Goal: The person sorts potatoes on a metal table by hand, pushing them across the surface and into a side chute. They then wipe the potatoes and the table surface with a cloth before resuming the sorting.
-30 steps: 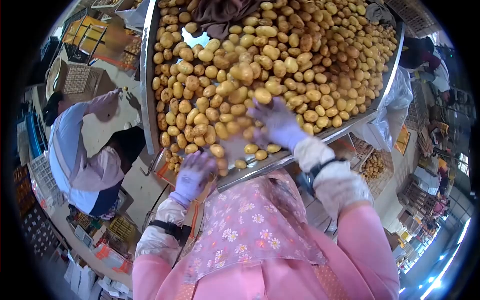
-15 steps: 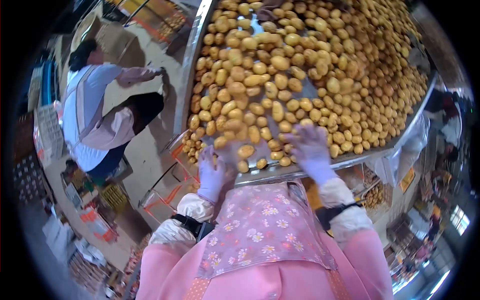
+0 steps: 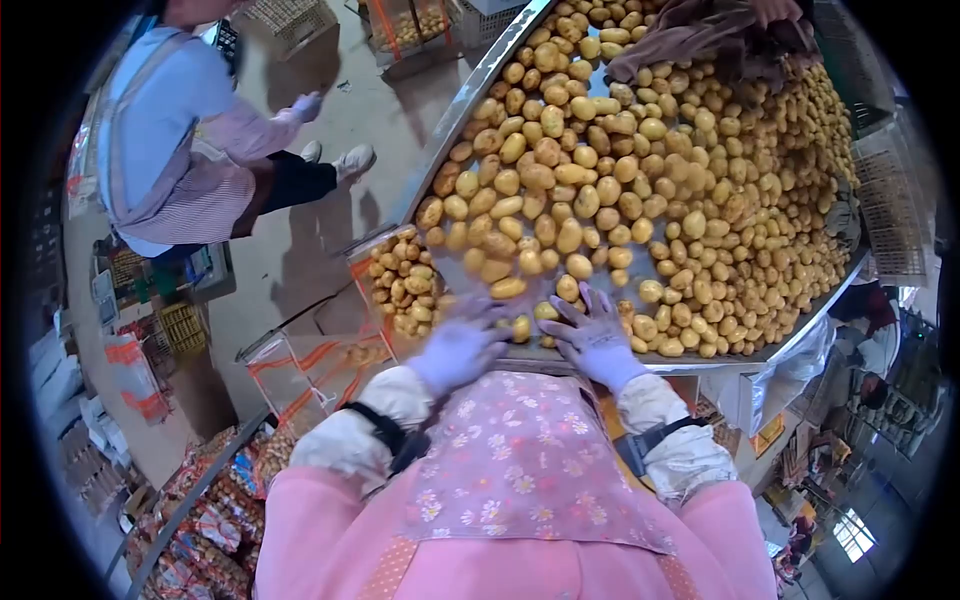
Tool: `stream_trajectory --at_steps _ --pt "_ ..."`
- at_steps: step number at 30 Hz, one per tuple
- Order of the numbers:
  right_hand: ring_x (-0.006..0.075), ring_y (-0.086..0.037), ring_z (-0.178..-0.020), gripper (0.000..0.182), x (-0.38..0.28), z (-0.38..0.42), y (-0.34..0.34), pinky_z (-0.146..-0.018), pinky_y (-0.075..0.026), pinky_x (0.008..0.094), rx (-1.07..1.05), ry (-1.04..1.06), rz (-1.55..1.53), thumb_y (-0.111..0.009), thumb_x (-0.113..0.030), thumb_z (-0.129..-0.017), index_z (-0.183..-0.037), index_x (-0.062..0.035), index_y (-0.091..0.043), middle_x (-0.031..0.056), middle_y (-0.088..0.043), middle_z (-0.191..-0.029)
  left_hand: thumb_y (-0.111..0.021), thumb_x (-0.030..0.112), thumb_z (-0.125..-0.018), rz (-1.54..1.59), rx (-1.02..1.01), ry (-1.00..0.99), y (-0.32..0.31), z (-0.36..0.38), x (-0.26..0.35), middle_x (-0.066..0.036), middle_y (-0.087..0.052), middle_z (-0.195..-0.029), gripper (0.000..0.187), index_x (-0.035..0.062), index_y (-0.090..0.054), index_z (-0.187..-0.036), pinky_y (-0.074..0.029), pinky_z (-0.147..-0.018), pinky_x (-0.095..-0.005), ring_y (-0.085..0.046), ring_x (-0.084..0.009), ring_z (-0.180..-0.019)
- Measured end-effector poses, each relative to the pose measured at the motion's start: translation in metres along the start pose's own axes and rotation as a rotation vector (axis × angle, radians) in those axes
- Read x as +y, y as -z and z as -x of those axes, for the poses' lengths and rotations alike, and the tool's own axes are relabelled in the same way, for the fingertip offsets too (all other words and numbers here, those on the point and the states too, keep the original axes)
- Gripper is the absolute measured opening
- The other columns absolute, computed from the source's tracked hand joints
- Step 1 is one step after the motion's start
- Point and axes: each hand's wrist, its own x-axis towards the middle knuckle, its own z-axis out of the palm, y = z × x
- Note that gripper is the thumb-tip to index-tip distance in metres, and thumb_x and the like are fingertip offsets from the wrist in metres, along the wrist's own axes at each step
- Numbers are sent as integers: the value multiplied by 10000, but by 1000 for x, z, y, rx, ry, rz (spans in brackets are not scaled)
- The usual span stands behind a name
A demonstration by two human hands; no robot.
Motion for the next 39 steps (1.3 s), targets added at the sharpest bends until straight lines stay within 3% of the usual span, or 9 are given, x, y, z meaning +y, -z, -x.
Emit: stream_trajectory --at_steps 3,5,11,19,26,30,36,37,39 --pt "320 -671 -1014 260 37 -15 64 -874 -495 495 -111 -140 21 -627 -352 -909 -1128 -230 -694 100 -689 -1100 -666 207 -905 -43 80 102 30 34 -33 -162 -631 -1332 349 114 -689 -1240 -430 -1093 -524 -553 -407 -1273" --pt "364 -631 -796 243 108 -39 31 -740 -487 505 581 -261 19 -596 -319 -956 -1121 -151 -652 108 -668 -938 -671 174 -906 -64 155 56 51 21 -39 -166 -637 -1327 366 89 -674 -1262 -458 -1050 -505 -592 -398 -1217" --pt "411 -351 -1460 625 53 -171 99 -1097 -375 660 230 -412 50 -603 -492 -933 -1500 -288 -436 165 -436 -1526 -671 193 -888 -95 195 195 73 -86 -17 -158 -644 -1277 422 130 -642 -1304 -534 -897 -474 -657 -364 -1082" --pt "443 -352 -1437 674 58 4 18 -1150 -321 597 164 -103 0 -697 -415 -900 -1497 -168 -502 147 -418 -1576 -626 313 -943 -189 -201 353 22 -92 -9 -182 -659 -1142 325 154 -659 -1224 -546 -780 -498 -685 -385 -906" --pt "428 -469 -1377 662 1 36 27 -1155 -372 459 490 -233 -775 -746 -240 -861 -1456 -90 -498 218 -494 -1490 -494 340 -1042 1242 -289 914 17 -123 54 -184 -699 -1070 347 57 -608 -1208 -548 -867 -438 -690 -384 -958" --pt "327 -608 -1247 526 4 68 -6 -1054 -485 420 310 -410 -798 -768 -222 -863 -1328 -73 -572 144 -634 -1308 -497 370 -1063 861 -192 174 -31 -117 101 -207 -688 -1120 401 44 -597 -1274 -518 -965 -435 -659 -408 -1081" --pt "168 -647 -909 249 147 363 -66 -769 -555 311 1427 -1002 -623 -637 -175 -992 -1197 -34 -634 75 -656 -1084 -541 313 -1016 102 -562 -89 -10 -114 106 -192 -624 -1358 473 65 -567 -1418 -426 -1111 -458 -557 -361 -1322" --pt "174 -637 -901 281 137 389 -38 -774 -545 310 1369 -1673 -461 -616 -154 -1005 -1260 -39 -598 70 -649 -1089 -541 313 -1016 100 -563 -99 -14 -113 103 -192 -624 -1358 473 65 -567 -1418 -426 -1111 -458 -557 -361 -1322" --pt "173 -630 -944 328 195 497 -153 -821 -536 314 875 -1692 16 -622 -174 -1008 -1302 -39 -568 70 -639 -1125 -544 318 -1014 -16 -482 -374 -28 -107 93 -163 -618 -1378 469 80 -574 -1417 -353 -1170 -491 -492 -363 -1384"
